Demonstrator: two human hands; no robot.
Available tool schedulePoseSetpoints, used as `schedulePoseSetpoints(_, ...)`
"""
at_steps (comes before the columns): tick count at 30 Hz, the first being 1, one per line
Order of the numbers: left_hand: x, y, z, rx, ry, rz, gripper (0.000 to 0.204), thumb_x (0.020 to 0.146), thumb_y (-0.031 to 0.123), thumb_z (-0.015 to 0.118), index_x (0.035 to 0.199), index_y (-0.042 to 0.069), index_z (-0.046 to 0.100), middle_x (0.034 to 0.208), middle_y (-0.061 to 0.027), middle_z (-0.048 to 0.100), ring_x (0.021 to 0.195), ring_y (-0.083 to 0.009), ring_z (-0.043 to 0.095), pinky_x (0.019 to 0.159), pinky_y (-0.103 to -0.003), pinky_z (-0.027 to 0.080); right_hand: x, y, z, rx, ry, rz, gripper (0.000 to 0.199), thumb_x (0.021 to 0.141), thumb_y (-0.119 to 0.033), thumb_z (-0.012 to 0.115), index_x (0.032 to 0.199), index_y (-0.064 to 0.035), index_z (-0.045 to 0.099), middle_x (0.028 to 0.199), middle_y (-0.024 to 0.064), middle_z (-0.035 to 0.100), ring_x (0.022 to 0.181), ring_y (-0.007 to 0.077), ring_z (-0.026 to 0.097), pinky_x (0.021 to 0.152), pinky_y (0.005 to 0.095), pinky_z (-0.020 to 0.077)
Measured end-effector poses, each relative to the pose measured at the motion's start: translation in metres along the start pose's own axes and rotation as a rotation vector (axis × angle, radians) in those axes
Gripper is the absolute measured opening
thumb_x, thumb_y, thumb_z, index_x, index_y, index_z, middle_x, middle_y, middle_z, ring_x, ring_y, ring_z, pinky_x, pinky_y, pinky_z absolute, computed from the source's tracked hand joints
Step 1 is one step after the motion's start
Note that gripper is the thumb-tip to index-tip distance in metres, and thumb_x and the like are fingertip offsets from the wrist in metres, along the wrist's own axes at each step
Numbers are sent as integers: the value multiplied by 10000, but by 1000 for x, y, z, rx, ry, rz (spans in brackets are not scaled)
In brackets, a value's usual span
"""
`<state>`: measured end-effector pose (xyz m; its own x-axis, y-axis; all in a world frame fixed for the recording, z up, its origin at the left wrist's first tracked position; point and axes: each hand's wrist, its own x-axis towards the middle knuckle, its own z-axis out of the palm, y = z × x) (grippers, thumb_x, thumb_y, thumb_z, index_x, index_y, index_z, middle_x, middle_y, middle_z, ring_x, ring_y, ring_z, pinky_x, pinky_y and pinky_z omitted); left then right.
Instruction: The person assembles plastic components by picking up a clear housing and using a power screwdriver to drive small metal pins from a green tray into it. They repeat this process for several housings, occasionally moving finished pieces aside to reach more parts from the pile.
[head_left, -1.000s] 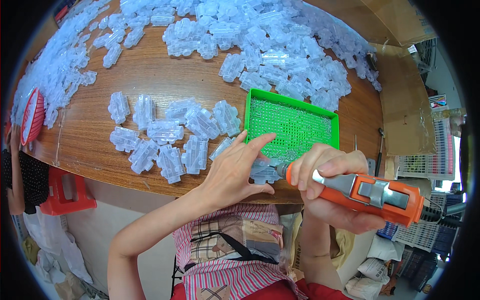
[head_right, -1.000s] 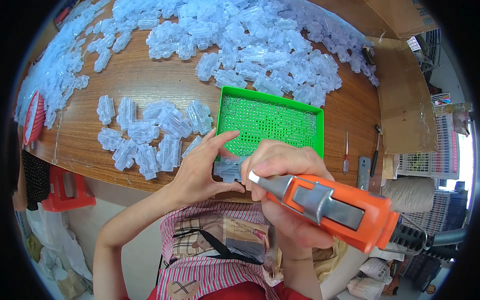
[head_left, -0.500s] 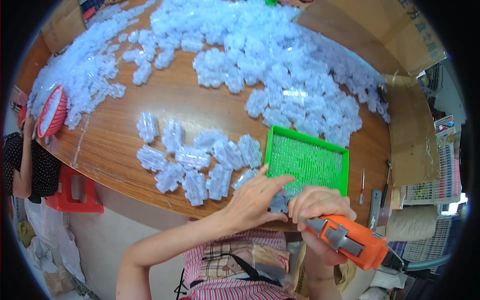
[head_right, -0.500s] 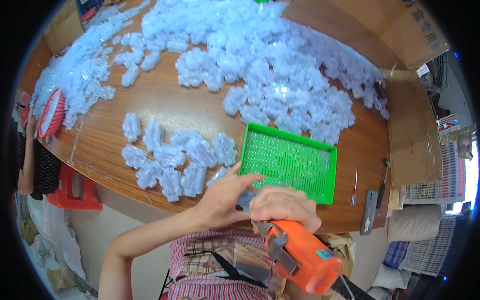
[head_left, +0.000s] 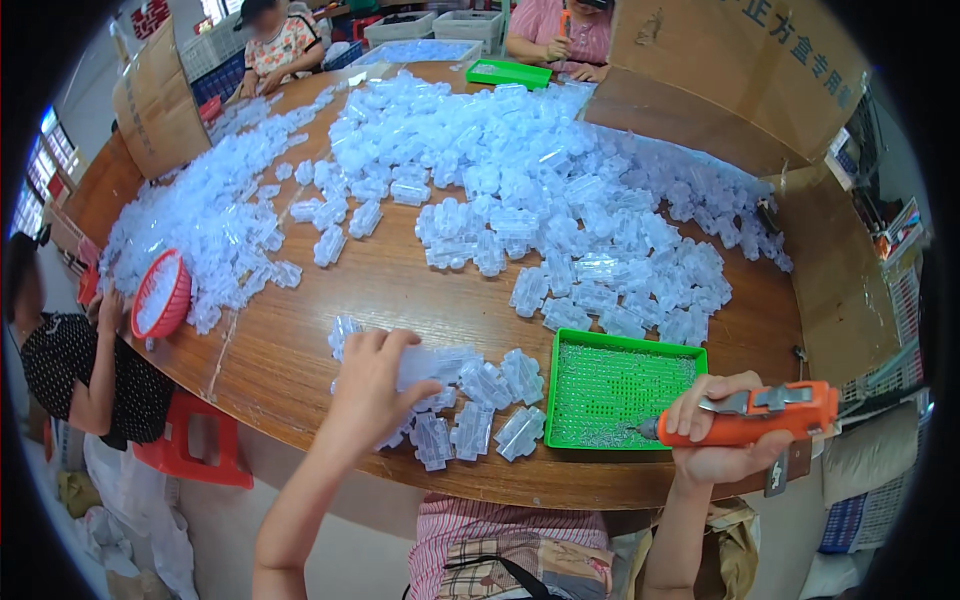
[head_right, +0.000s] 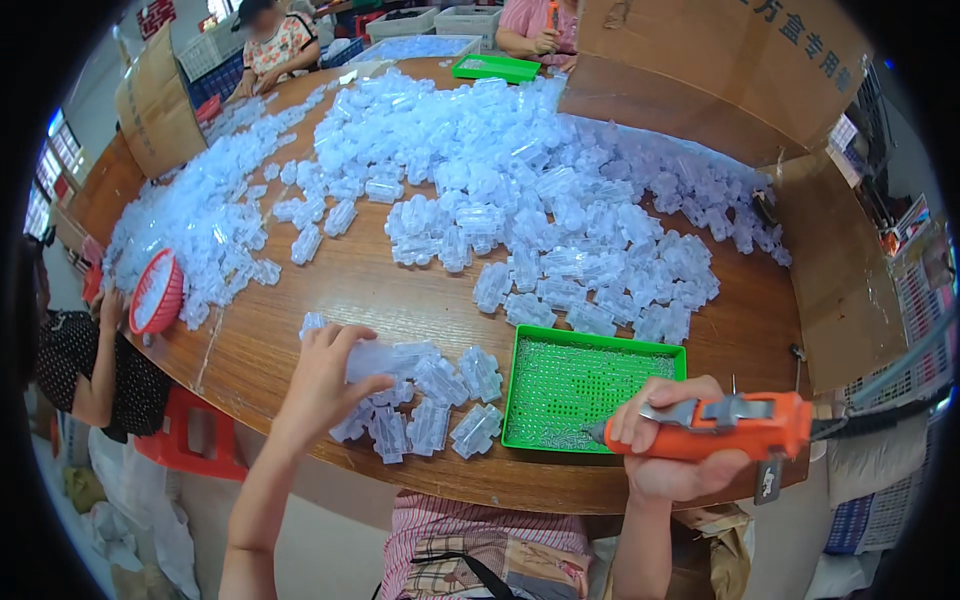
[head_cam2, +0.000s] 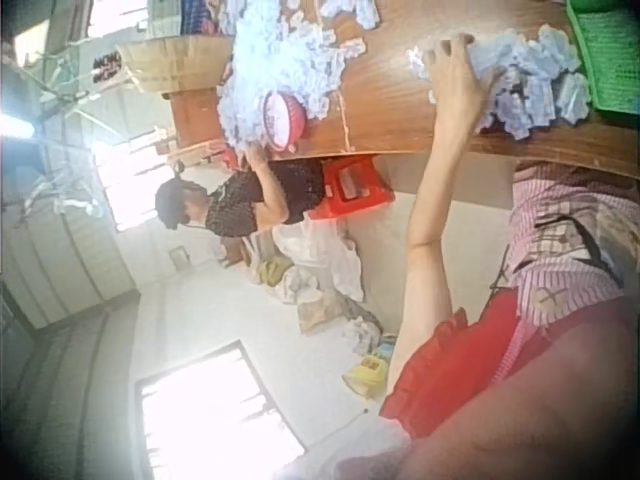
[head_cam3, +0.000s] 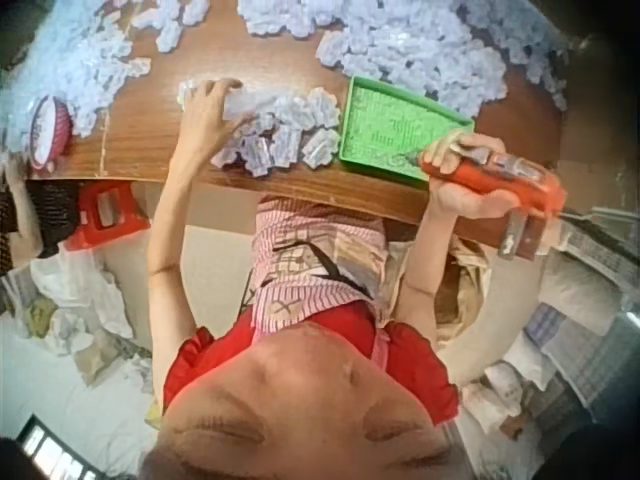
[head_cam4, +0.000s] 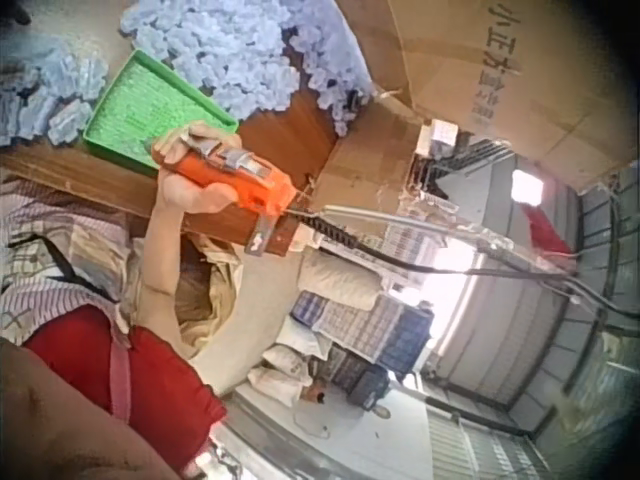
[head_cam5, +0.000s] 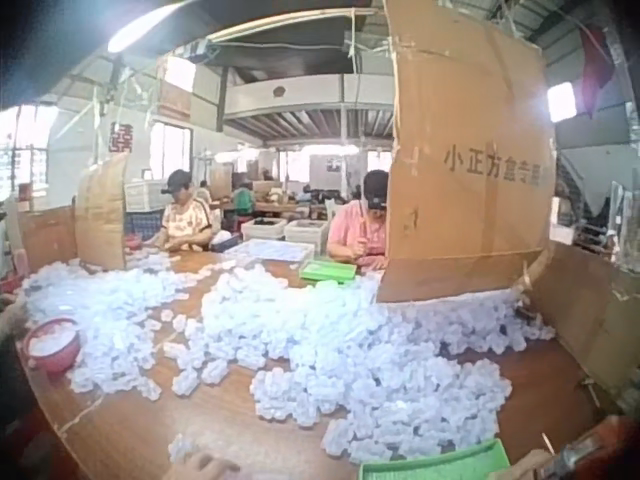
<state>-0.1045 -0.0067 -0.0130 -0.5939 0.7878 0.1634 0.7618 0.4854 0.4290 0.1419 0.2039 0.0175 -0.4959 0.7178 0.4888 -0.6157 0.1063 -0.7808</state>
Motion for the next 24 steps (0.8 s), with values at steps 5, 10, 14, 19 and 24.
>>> schedulePoseSetpoints(5, 41, 14, 9, -27, 122, 129, 307, 807, 255, 710, 1011, 38, 636, 1086, -166, 575, 1098, -335, 482, 935, -416, 401, -4, 9, 3, -97, 40, 18, 802, 756, -808, 437, 864, -15, 489, 501, 25, 426, 427, 129, 438, 394, 245, 403)
schedulePoseSetpoints(10, 119, 46, 85, -70, -4, -50, 460, 820, 429, 665, 964, -8, 645, 964, -214, 640, 915, -378, 607, 780, -456, 479, -2, 12, 0, -105, 64, 26, 806, 756, -803, 446, 876, -7, 490, 525, 28, 443, 438, 129, 435, 420, 259, 407)
schedulePoseSetpoints(14, 147, 28, 102, -212, -176, -93, 377, 749, 372, 706, 772, -2, 659, 706, -201, 644, 704, -332, 653, 653, -427, 504, -1, 19, -8, -132, 118, 89, 835, 722, -812, 482, 918, 0, 496, 549, 35, 445, 472, 141, 439, 468, 278, 407)
schedulePoseSetpoints(19, 103, 50, 61, -531, 57, 62, 257, 779, 148, 662, 939, -8, 535, 849, -140, 577, 656, -261, 569, 600, -342, 481, -1, 37, -24, -130, 65, 99, 853, 738, -803, 469, 915, 30, 515, 564, 54, 472, 468, 152, 463, 459, 284, 418)
schedulePoseSetpoints(24, 4, 102, 19, -307, -36, 226, 365, 775, 69, 668, 1109, 68, 522, 1049, -99, 536, 781, -247, 583, 569, -321, 499, -7, 55, -31, -196, 152, 86, 841, 742, -801, 465, 892, 24, 520, 555, 44, 469, 465, 131, 451, 469, 276, 417)
